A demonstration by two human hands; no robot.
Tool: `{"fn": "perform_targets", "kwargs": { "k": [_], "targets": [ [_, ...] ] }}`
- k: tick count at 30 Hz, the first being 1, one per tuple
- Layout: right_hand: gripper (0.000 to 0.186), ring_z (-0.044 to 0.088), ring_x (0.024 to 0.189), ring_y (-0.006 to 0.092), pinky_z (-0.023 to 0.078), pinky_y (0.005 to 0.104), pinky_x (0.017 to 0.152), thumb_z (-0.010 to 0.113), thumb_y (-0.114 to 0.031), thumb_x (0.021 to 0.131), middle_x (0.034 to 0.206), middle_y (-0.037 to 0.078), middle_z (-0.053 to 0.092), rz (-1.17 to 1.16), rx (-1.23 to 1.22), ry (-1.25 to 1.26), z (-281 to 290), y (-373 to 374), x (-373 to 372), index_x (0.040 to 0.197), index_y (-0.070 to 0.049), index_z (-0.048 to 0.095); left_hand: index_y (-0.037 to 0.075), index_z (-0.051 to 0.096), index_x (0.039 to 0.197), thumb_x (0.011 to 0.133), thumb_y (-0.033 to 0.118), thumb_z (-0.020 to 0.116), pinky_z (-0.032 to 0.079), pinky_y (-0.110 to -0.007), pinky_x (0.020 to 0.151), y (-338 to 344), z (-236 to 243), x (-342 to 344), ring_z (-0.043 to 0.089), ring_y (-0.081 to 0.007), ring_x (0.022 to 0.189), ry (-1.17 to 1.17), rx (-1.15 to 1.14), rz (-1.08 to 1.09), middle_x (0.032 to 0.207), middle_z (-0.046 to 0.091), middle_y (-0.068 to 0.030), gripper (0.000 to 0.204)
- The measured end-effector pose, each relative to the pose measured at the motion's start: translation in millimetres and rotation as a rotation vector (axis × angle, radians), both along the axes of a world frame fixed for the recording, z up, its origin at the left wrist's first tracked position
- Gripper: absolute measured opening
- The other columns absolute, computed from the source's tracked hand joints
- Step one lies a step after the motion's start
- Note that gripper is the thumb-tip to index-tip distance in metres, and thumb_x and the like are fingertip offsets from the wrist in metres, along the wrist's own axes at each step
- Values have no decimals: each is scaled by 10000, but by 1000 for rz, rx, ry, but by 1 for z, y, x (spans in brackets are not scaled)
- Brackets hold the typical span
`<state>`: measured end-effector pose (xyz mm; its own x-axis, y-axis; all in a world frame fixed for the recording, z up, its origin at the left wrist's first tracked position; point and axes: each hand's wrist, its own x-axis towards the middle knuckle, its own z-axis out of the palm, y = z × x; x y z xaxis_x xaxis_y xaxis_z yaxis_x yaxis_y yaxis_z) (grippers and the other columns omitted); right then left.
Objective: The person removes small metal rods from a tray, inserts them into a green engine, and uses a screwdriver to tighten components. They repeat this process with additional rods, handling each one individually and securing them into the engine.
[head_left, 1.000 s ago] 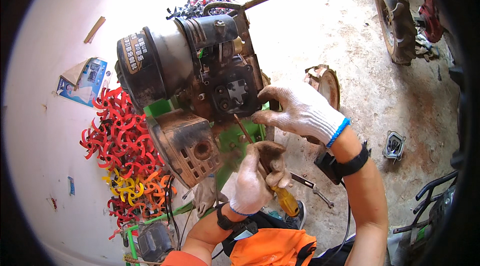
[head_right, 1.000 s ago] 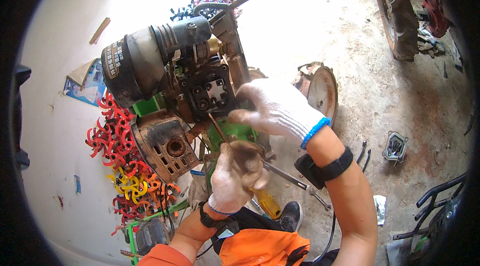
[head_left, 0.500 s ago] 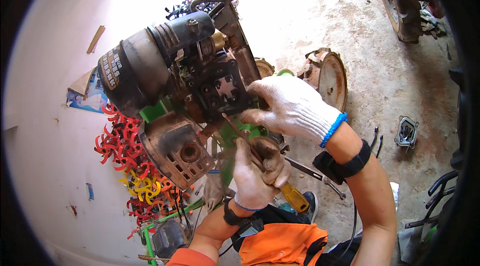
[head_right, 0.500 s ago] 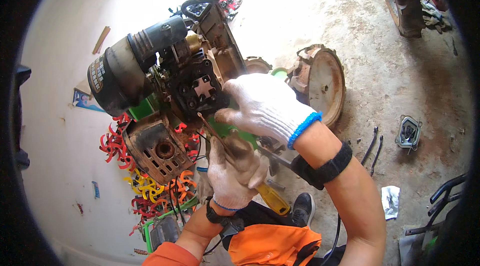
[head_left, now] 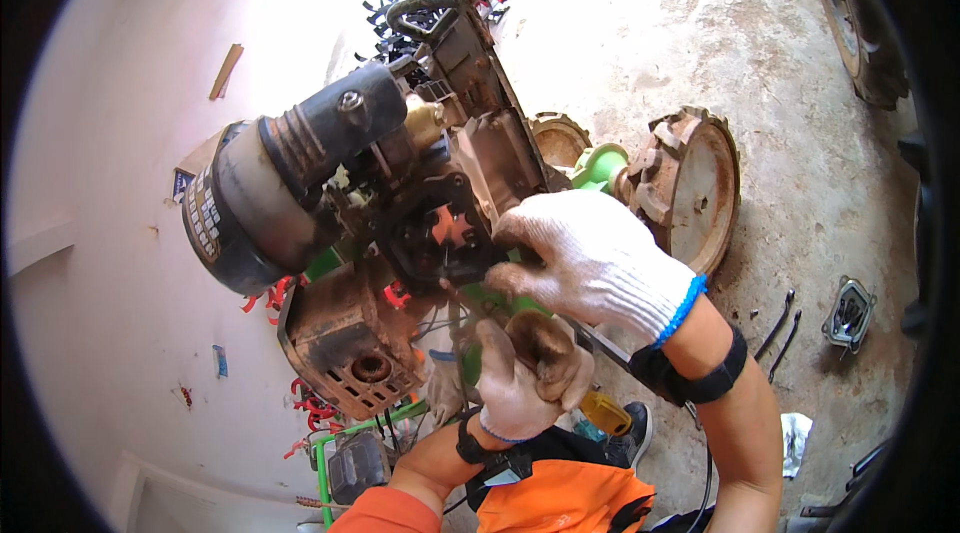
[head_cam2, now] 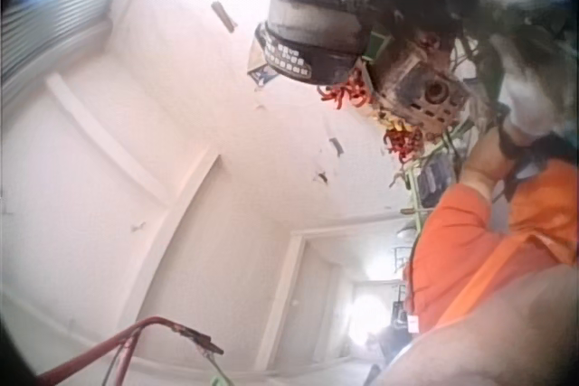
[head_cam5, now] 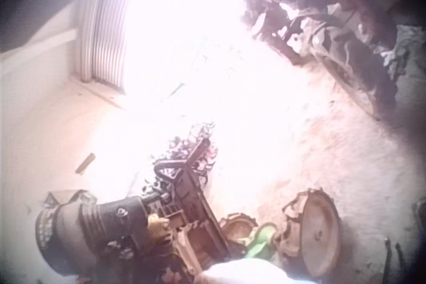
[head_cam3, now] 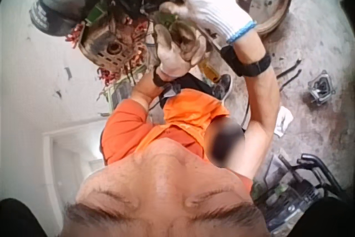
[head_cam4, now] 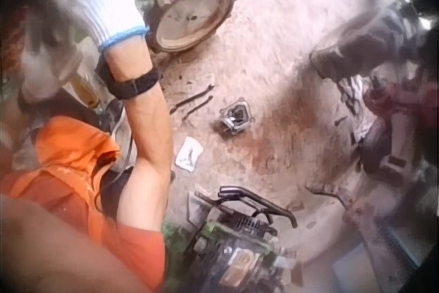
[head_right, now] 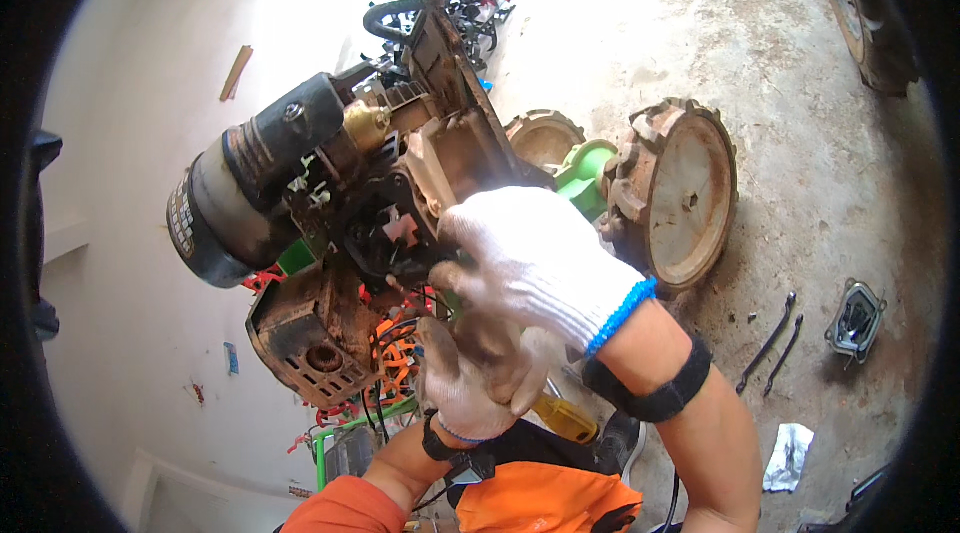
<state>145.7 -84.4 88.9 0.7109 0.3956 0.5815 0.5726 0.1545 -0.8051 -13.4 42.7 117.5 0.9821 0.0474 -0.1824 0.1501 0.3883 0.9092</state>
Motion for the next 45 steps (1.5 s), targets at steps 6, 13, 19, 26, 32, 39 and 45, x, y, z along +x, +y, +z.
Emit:
{"fn": "perform_targets", "kwargs": {
  "k": [6,13,19,26,32,39,45],
  "targets": [
    [292,750,895,384,590,472,779,841,-350,927,926,153,738,62,101,-27,-3,9,14,1034,-87,775,34,688,1117,1103,775,433,371,-321,521,14,-10,5,359,-138,533,-49,131,-128,721,406,17,784],
    [295,753,861,366,589,446,760,891,-324,889,897,145,745,141,185,-11,-7,10,22,1002,-74,783,18,686,1133,1099,768,455,360,-321,497,9,-9,9,367,-149,530,0,120,5,720,424,9,786],
    [313,760,851,358,590,439,758,907,-329,867,893,147,753,165,153,13,-3,7,25,1002,-68,799,13,690,1151,1091,795,432,369,-317,515,11,-9,12,373,-143,529,-52,100,-122,720,430,5,825],
    [327,760,851,358,593,432,766,902,-333,874,895,158,757,113,76,29,6,0,20,1010,-54,800,19,692,1212,1098,803,386,399,-317,557,7,-4,11,407,-136,560,-90,-5,-113,753,480,-11,850],
    [353,761,884,395,594,457,794,851,-343,918,923,200,762,34,-75,60,17,-11,6,1054,-23,792,56,675,1223,1171,670,369,457,-371,606,3,9,2,420,-144,573,-52,-27,-38,767,493,-29,688],
    [464,795,968,412,617,482,859,718,-429,1022,1021,243,796,18,-302,102,37,-46,-28,1208,-9,778,123,669,1218,1188,589,429,468,-386,661,-12,36,-3,421,-149,617,-101,-42,-9,851,527,-5,526],
    [828,806,1070,373,619,421,952,703,-483,977,1144,276,804,135,-548,369,77,-92,-73,1590,44,523,94,599,1168,1222,515,388,477,-390,719,-33,58,5,441,-148,658,21,-273,102,899,542,-24,474]
  ]
}}
